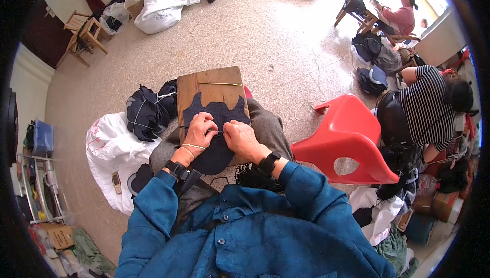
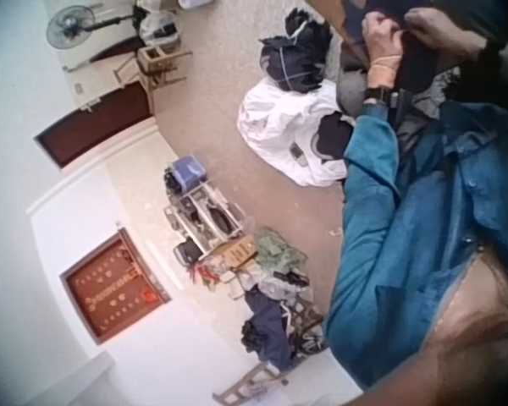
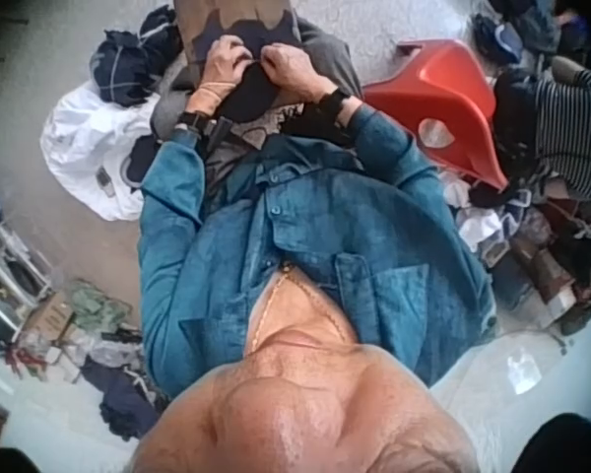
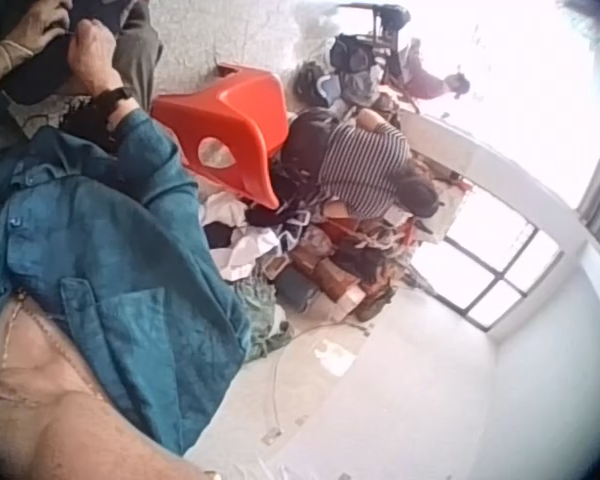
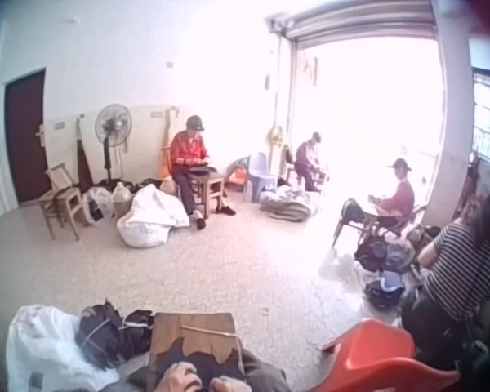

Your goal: The recorder is hand-sewing and threading components of a shoe upper using a needle and thread.

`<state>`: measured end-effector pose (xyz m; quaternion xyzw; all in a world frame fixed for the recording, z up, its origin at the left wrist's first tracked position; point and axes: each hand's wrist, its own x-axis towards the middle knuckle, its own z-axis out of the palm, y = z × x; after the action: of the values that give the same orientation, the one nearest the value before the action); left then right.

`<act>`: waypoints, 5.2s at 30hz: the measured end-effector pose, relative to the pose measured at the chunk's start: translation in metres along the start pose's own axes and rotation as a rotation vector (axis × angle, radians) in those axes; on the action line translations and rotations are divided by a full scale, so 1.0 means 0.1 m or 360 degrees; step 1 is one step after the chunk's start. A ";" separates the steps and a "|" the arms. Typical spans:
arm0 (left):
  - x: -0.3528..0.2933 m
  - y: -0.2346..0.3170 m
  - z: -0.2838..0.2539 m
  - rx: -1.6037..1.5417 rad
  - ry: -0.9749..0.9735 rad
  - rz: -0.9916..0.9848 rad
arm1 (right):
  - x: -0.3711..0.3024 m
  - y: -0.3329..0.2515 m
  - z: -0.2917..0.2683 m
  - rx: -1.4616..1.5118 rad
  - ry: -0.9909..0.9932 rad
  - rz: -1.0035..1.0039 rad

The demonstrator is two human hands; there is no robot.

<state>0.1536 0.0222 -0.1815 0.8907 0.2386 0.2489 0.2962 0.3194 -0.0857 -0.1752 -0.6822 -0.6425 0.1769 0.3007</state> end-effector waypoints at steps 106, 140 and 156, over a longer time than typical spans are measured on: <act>-0.19 -0.24 -0.32 -0.0254 0.0038 -0.0438 | 0.21 -0.07 0.19 -0.0067 -0.0039 -0.0326; -0.23 -0.16 -0.19 0.0054 0.0011 -0.0233 | -0.73 0.42 -1.11 -0.0311 -0.0173 0.0245; 0.20 0.55 -0.01 0.0136 0.0003 0.0013 | -0.12 -0.20 -0.87 0.0724 0.0189 0.0077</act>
<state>0.1835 -0.0054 -0.1396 0.9033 0.2457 0.2404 0.2567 0.3572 -0.1139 -0.0987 -0.6214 -0.5508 0.2838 0.4795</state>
